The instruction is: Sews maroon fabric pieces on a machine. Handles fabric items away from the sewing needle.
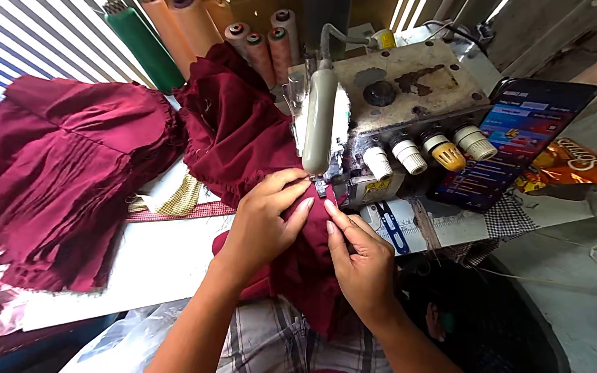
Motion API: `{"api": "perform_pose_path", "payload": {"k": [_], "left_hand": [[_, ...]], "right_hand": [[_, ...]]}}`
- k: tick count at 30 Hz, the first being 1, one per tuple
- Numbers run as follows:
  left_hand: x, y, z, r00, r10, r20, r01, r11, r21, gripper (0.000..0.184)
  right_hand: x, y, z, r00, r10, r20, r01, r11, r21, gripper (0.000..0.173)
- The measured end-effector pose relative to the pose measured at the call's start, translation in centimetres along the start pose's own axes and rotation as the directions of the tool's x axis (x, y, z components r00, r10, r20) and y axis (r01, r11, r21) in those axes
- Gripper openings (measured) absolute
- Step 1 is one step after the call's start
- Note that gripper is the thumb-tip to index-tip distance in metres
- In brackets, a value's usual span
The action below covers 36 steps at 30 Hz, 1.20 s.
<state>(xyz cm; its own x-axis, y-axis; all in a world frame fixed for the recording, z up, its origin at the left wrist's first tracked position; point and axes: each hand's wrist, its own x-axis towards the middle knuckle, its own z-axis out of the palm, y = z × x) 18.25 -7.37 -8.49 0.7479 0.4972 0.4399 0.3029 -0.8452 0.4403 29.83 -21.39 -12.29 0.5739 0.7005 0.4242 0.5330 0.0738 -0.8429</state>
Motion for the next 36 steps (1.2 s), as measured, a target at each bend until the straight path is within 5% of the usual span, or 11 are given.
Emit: {"api": "perform_pose_path", "payload": {"k": [4,7,10,13,15,18,23,27,30,31,36], "left_hand": [[-1.6,-0.3,0.7,0.98,0.08,-0.185,-0.069,0.995,0.067,0.028],[-6.9,5.1,2.3,0.919,-0.027,-0.393,0.034,0.999,0.011,0.019],[-11.6,9.7,6.0,0.941,-0.284,-0.185,0.264,0.956,-0.126,0.037],[-14.3,9.3,8.4,0.911,-0.384,-0.15,0.396,0.916,0.063,0.038],[-15.3,8.1,6.0,0.934,-0.346,-0.091,0.352,0.934,0.061,0.016],[-16.2,7.0,-0.9,0.956,-0.293,0.034,0.292,0.956,0.033,0.017],[-12.6,8.0,-10.6,0.957,-0.237,-0.168,0.239,0.971,-0.008,0.017],[-6.6,8.5,-8.9,0.87,-0.11,-0.481,0.045,0.988,-0.145,0.021],[-2.5,6.4,-4.5,0.924,-0.072,-0.375,0.051,0.997,-0.065,0.08],[-1.4,5.6,-3.7,0.946,-0.085,-0.312,0.105,0.993,0.048,0.081],[-1.1,4.6,-5.7,0.984,0.151,-0.098,-0.098,0.907,0.41,0.013]], "right_hand": [[-0.7,1.2,-0.7,0.995,-0.003,0.104,-0.003,0.998,0.057,0.031],[-1.7,1.5,-2.0,0.99,-0.061,0.124,0.072,0.994,-0.085,0.032],[-2.1,0.4,-3.2,0.985,-0.023,0.172,0.028,0.999,-0.026,0.027],[-1.5,-0.9,-4.1,0.959,-0.005,0.285,-0.034,0.991,0.132,0.019],[-0.6,-1.3,-5.0,0.927,-0.059,0.371,0.034,0.997,0.075,0.029],[1.1,-1.8,-6.3,0.832,-0.141,0.536,0.269,0.948,-0.168,0.035],[4.5,-4.1,-5.5,0.752,-0.312,0.581,0.511,0.833,-0.213,0.017],[8.0,-5.7,-4.8,0.787,-0.384,0.483,0.504,0.851,-0.145,0.017],[9.1,-5.9,-4.4,0.855,-0.38,0.352,0.457,0.873,-0.17,0.017],[9.1,-5.8,-4.4,0.868,-0.377,0.322,0.446,0.877,-0.177,0.016],[6.5,-3.5,-6.1,0.903,-0.321,0.286,0.363,0.926,-0.104,0.016]]}}
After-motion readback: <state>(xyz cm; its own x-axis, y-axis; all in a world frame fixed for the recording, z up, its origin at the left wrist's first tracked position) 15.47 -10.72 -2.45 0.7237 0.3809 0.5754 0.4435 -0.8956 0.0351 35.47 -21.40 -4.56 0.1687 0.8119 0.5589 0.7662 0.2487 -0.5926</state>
